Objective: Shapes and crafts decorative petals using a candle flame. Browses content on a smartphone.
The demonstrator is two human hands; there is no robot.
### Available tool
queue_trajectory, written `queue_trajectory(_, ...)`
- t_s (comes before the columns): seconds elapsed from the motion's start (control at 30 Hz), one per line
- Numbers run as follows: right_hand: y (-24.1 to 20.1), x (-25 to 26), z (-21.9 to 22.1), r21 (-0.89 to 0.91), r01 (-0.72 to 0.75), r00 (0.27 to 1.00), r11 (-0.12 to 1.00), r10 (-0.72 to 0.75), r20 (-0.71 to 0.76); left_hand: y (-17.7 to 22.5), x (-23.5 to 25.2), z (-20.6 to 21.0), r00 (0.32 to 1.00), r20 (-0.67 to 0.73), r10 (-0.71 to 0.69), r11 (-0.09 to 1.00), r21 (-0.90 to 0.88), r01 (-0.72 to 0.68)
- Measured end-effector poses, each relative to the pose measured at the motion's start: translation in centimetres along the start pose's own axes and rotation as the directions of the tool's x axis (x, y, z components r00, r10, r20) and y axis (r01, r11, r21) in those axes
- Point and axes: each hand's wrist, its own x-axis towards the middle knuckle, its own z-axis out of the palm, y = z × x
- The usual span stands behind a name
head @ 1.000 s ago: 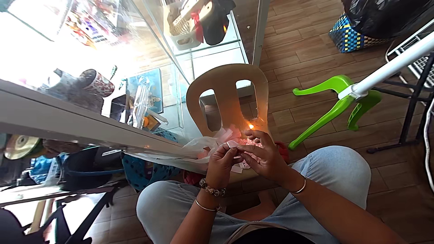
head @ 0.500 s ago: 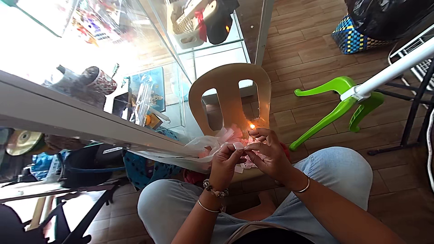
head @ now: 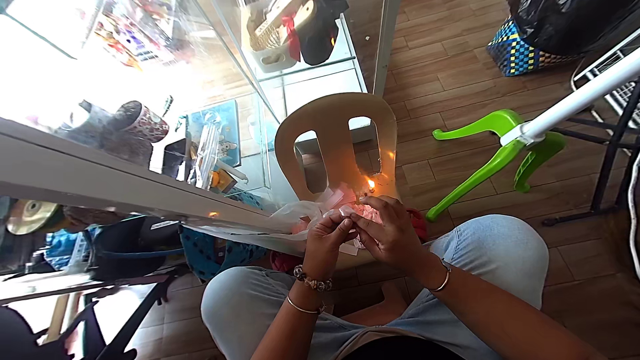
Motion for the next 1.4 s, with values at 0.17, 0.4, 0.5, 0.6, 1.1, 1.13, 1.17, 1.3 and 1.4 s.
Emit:
queue_trajectory(0.17,-0.4,0.0,0.2,-0.14,0.043,0.999,0.989,-0.04,0.025,0.0,0.3,0.2,0.997,-0.074,-0.009,1.0,-0.004,0.009)
queue_trajectory(0.4,0.2,1.1,-2.1,0.563,-0.558,0.825,0.61,0.482,0.296,0.2,0.2,0.6,0.999,-0.04,-0.017,0.999,0.028,0.018)
queue_trajectory(0.5,0.4,1.7,-2.6,0.617,-0.718,0.667,0.321,0.569,0.481,-0.2,0.1,0.5,0.999,0.01,0.038,0.994,0.1,-0.039)
queue_trajectory(0.6,0.2,1.9,-2.7,0.625,-0.756,0.61,0.195,0.557,0.564,-0.7,0.2,0.4,0.991,0.075,0.111,0.979,0.161,-0.122)
queue_trajectory(1.1,0.4,2.8,-3.7,0.456,-0.834,0.331,-0.312,0.378,0.865,-2.2,0.9,-1.1,0.899,0.264,0.351,0.881,0.231,-0.412)
queue_trajectory(1.13,0.5,2.8,-3.7,0.441,-0.837,0.318,-0.325,0.368,0.874,-2.4,1.1,-1.2,0.887,0.282,0.365,0.879,0.21,-0.428)
queue_trajectory(1.17,0.5,2.8,-3.8,0.429,-0.839,0.309,-0.336,0.356,0.882,-2.6,1.2,-1.3,0.882,0.293,0.37,0.88,0.193,-0.434)
queue_trajectory(1.3,0.7,2.3,-3.8,0.391,-0.847,0.303,-0.36,0.278,0.912,-2.8,1.2,-1.4,0.879,0.338,0.336,0.898,0.166,-0.407)
queue_trajectory(1.4,0.8,2.1,-3.7,0.368,-0.849,0.291,-0.38,0.246,0.924,-2.3,1.0,-1.4,0.887,0.396,0.24,0.933,0.158,-0.323)
